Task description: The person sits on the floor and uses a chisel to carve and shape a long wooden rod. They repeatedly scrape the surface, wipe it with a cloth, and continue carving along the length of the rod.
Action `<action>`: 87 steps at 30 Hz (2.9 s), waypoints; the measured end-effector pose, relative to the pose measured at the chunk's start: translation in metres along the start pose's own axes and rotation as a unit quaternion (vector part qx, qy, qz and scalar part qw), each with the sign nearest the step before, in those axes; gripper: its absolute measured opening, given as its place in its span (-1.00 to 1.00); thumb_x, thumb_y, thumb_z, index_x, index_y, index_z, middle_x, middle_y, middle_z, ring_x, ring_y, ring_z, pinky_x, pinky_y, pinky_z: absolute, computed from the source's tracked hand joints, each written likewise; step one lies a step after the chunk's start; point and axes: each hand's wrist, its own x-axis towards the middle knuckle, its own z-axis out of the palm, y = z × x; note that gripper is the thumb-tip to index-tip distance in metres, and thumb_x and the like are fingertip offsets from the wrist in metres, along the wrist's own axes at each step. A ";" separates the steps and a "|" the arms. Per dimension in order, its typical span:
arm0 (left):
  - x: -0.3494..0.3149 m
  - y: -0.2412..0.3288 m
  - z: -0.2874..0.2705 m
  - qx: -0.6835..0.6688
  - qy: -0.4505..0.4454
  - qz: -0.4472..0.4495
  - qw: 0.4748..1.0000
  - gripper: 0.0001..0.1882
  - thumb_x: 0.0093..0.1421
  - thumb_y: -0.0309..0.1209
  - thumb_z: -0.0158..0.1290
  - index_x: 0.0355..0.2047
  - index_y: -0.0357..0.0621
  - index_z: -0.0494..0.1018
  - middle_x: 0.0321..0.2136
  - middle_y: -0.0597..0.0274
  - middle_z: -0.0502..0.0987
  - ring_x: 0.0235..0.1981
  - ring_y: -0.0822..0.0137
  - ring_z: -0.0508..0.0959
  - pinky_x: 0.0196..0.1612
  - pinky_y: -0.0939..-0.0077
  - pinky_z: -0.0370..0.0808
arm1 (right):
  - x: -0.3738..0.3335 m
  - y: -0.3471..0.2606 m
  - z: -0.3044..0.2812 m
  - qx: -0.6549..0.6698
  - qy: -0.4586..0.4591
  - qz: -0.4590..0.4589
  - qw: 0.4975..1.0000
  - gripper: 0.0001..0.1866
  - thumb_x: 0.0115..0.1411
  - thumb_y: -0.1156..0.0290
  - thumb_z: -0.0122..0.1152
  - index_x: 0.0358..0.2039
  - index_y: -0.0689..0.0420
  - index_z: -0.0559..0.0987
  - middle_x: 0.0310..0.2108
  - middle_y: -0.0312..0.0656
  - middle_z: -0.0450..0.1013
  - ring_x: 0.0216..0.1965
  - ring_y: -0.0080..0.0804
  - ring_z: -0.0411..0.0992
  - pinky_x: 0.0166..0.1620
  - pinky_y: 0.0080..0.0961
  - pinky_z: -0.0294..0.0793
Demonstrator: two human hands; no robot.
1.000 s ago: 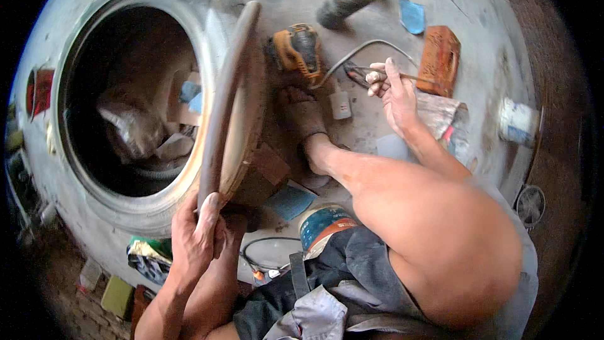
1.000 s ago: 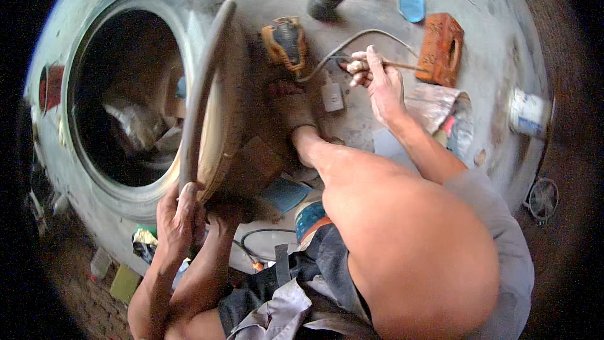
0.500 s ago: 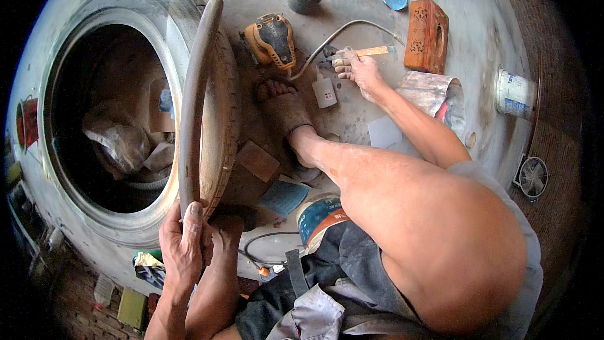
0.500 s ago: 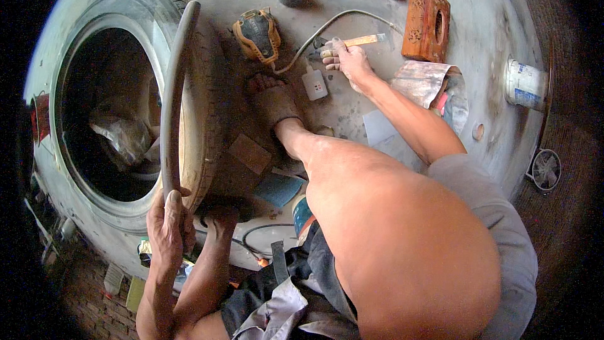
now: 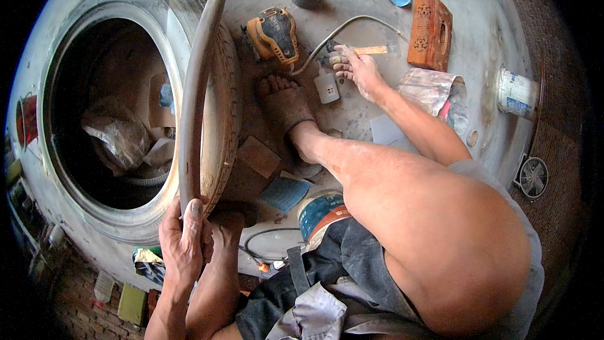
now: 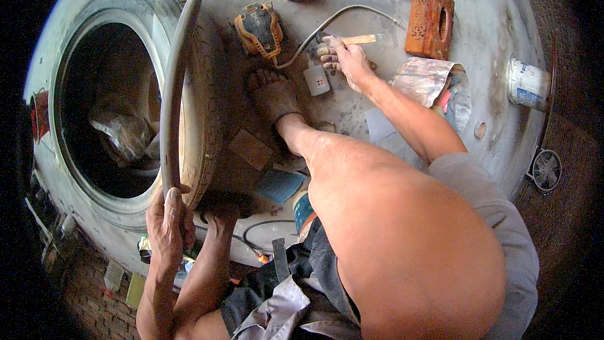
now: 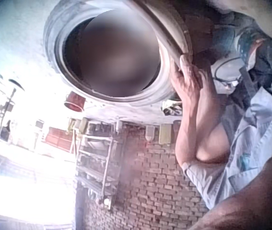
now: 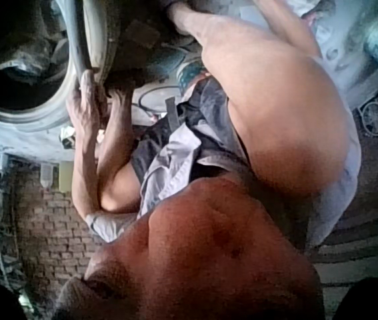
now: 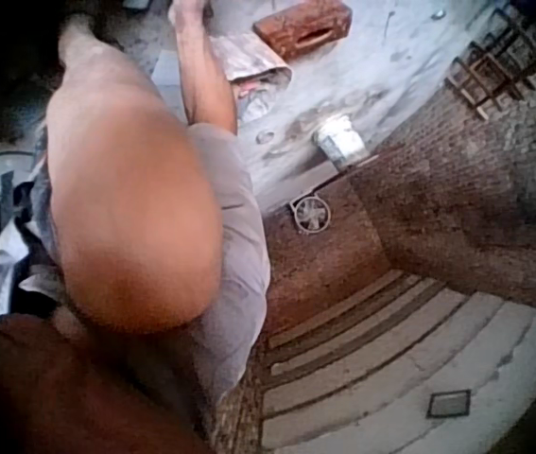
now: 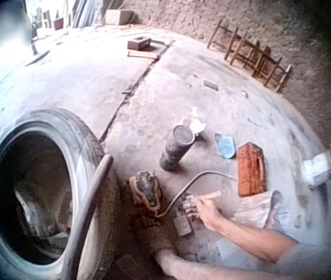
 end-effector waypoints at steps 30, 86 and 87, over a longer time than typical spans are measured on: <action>0.001 -0.003 -0.001 -0.008 -0.011 -0.001 1.000 -0.60 0.46 -0.09 -0.05 -0.09 -0.25 0.40 -0.76 0.43 0.28 -0.82 0.59 0.21 -0.75 0.64 0.10 | -0.025 0.032 0.030 0.146 0.095 -0.067 0.982 -0.63 0.49 0.13 -0.06 0.04 0.17 0.48 -0.23 -0.19 0.48 -0.32 -0.51 0.44 -0.10 -0.38 0.63; 0.000 -0.003 -0.001 0.002 -0.006 -0.008 1.000 -0.60 0.46 -0.08 -0.06 -0.08 -0.22 0.41 -0.76 0.46 0.24 -0.82 0.59 0.19 -0.73 0.63 0.12 | -0.026 0.028 0.049 0.144 0.120 -0.052 0.981 -0.59 0.50 0.17 -0.08 0.08 0.29 0.42 -0.28 -0.13 0.49 -0.35 -0.49 0.46 -0.06 -0.30 0.70; 0.000 -0.002 0.000 0.000 -0.008 -0.010 1.000 -0.60 0.46 -0.08 -0.06 -0.08 -0.22 0.41 -0.76 0.46 0.24 -0.81 0.59 0.19 -0.73 0.63 0.13 | -0.024 0.030 0.045 0.147 0.121 -0.054 0.980 -0.59 0.50 0.17 -0.08 0.07 0.28 0.42 -0.27 -0.13 0.49 -0.34 -0.49 0.45 -0.05 -0.29 0.70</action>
